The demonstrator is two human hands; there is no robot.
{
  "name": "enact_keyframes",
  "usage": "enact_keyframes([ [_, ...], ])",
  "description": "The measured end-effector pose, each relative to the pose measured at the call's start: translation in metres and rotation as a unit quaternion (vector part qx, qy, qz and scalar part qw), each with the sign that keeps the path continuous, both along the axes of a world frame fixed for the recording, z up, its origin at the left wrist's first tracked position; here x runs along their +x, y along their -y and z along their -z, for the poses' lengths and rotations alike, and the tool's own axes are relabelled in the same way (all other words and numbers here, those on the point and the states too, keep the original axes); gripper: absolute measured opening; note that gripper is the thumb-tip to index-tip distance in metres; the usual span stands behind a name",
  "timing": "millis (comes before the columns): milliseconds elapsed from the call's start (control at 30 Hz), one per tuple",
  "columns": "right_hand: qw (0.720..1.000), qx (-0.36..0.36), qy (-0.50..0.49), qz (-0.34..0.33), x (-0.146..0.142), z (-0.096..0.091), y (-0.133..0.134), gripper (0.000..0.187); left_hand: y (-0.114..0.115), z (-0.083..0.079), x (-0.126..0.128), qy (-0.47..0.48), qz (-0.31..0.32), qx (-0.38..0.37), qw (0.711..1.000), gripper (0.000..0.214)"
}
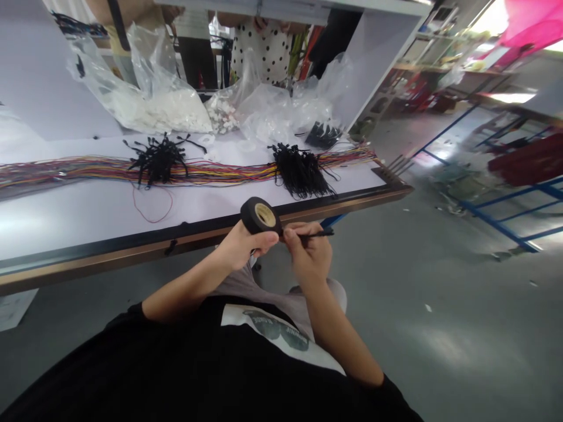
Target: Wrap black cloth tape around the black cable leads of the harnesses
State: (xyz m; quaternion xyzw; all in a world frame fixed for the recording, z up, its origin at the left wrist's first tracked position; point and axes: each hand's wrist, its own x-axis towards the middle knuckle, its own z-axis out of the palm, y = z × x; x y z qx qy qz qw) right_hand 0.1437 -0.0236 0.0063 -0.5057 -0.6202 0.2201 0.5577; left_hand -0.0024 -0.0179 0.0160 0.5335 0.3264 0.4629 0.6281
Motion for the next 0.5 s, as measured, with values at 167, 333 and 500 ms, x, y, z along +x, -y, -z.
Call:
enact_keyframes([
  [167, 0.996, -0.074, -0.051, 0.014, 0.013, -0.001, -0.012, 0.023, 0.002, 0.009, -0.013, -0.164, 0.073, 0.188, 0.966, 0.083],
  [333, 0.998, 0.011, 0.059, -0.019, 0.017, -0.015, -0.004, 0.023, -0.003, 0.016, -0.009, -0.219, 0.006, 0.161, 0.962, 0.052],
  [500, 0.997, 0.04, 0.058, -0.009, 0.01, -0.014, 0.004, 0.026, -0.004, 0.018, 0.006, -0.291, -0.15, 0.188, 0.926, 0.016],
])
